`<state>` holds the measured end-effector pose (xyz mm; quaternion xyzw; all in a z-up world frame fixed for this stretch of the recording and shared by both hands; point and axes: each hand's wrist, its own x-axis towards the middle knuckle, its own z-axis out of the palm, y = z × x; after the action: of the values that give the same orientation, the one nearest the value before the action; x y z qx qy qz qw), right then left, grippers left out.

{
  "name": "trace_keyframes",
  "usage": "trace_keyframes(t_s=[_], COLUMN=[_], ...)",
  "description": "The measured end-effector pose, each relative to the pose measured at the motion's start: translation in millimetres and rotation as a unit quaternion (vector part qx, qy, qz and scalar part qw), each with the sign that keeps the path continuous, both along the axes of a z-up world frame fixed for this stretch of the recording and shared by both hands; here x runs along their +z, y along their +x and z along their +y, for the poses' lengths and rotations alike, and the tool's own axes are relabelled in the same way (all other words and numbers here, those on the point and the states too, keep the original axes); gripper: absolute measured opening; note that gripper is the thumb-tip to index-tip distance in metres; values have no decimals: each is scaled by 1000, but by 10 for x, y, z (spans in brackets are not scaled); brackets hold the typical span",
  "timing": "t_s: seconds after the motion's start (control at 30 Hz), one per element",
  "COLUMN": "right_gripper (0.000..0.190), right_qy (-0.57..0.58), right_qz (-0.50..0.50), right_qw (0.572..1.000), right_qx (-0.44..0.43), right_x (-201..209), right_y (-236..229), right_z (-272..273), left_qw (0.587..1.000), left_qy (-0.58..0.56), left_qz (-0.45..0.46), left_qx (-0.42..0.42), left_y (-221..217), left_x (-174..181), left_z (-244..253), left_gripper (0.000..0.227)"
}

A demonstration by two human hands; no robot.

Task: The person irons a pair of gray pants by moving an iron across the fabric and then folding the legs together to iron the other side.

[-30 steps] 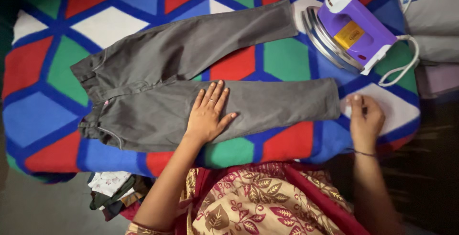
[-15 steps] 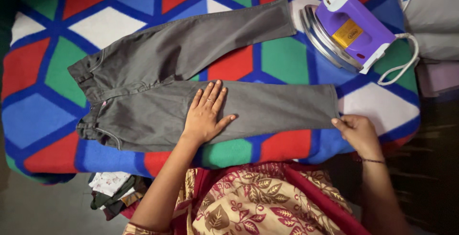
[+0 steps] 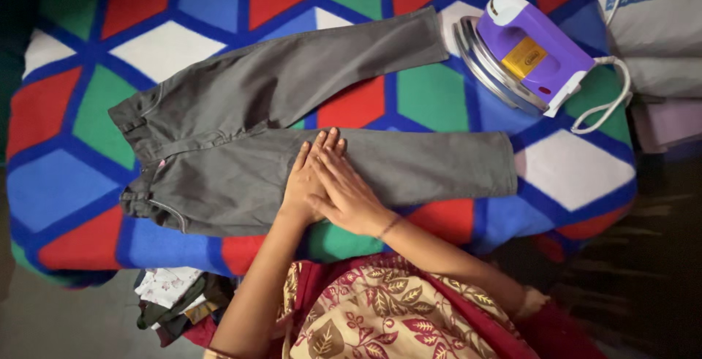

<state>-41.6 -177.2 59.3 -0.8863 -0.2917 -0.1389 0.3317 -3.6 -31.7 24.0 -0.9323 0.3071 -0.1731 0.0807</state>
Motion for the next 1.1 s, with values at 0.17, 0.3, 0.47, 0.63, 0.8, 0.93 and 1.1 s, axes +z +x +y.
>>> trace_keyframes(t_s=[0.17, 0.3, 0.47, 0.63, 0.8, 0.93, 1.1], right_gripper=[80, 86, 90, 84, 84, 89, 84], right_qy=[-143, -275, -329, -275, -349, -213, -146], right_qz=[121, 69, 95, 145, 94, -17, 14], right_qw=[980, 941, 889, 868, 812, 930, 988], right_qx=[-72, -187, -304, -388, -458, -299, -53], right_x=[-309, -302, -246, -197, -60, 121, 87], right_y=[159, 40, -101, -323, -250, 18, 250], right_z=[-263, -972, -1926, -2496, -2278, -1418, -325], left_qw=[982, 963, 965, 968, 975, 978, 984], left_qy=[-124, -178, -185, -183, -137, -143, -120], left_qz=[145, 201, 186, 171, 123, 110, 92], left_qx=[-17, -8, -10, 9, 120, 102, 95], left_y=[3, -52, -57, -21, -2, -47, -53], left_x=[59, 241, 237, 135, 138, 135, 158], left_z=[12, -31, -28, 192, 944, 1401, 1629], left_gripper=[113, 120, 114, 96, 84, 77, 63])
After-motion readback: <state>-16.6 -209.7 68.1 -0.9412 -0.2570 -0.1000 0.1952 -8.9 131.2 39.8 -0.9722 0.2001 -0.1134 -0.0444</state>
